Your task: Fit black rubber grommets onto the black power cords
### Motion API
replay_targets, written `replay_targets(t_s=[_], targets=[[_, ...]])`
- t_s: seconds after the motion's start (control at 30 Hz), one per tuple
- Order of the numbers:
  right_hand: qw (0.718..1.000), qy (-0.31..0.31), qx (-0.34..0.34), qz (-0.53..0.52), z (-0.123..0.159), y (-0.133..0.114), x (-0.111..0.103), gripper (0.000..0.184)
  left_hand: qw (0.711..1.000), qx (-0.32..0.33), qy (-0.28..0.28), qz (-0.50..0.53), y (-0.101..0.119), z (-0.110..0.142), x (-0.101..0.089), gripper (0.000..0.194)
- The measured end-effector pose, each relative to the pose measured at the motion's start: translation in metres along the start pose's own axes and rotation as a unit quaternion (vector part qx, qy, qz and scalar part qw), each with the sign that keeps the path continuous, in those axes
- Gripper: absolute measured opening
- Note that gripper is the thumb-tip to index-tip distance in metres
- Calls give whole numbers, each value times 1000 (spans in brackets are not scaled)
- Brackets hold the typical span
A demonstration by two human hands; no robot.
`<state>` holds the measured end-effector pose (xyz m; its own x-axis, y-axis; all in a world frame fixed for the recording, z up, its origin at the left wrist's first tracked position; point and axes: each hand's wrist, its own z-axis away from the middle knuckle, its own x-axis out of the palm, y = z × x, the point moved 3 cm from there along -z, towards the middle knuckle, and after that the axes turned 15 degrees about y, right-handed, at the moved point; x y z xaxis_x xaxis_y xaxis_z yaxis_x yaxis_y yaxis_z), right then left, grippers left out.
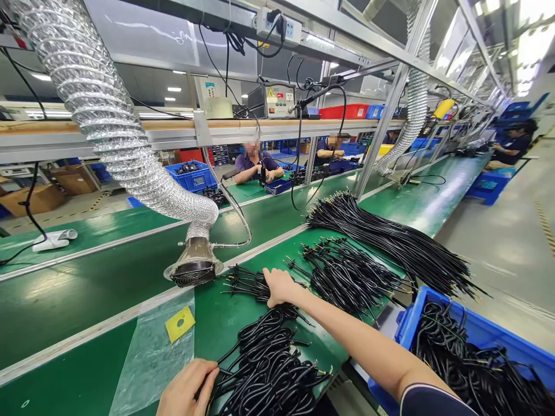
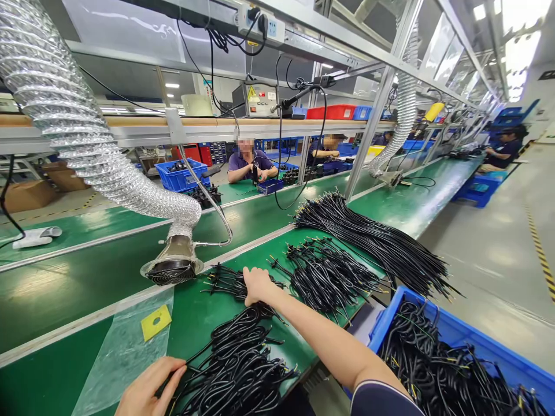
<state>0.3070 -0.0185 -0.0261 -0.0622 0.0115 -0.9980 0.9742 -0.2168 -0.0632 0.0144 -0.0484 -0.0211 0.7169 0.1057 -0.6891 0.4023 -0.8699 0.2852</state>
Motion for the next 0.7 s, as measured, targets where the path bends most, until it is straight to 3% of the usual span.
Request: replay_targets(t_s=[0.13, 0.3, 0.53, 0.7], targets=[[1000, -30, -1, 10, 2, 0, 0, 106, 1000, 7, -8, -13, 0, 3, -1, 23], [1000, 14, -8, -13, 10, 3, -1, 88, 999, 18, -11, -28, 1, 5, 1, 26], [998, 41, -3, -46, 17, 11, -9, 91, 999, -9, -32, -30, 1, 5, 1, 31], [998, 58, 1, -33, 29, 19, -34, 91, 999, 5, -30, -35, 1, 7, 3, 32]])
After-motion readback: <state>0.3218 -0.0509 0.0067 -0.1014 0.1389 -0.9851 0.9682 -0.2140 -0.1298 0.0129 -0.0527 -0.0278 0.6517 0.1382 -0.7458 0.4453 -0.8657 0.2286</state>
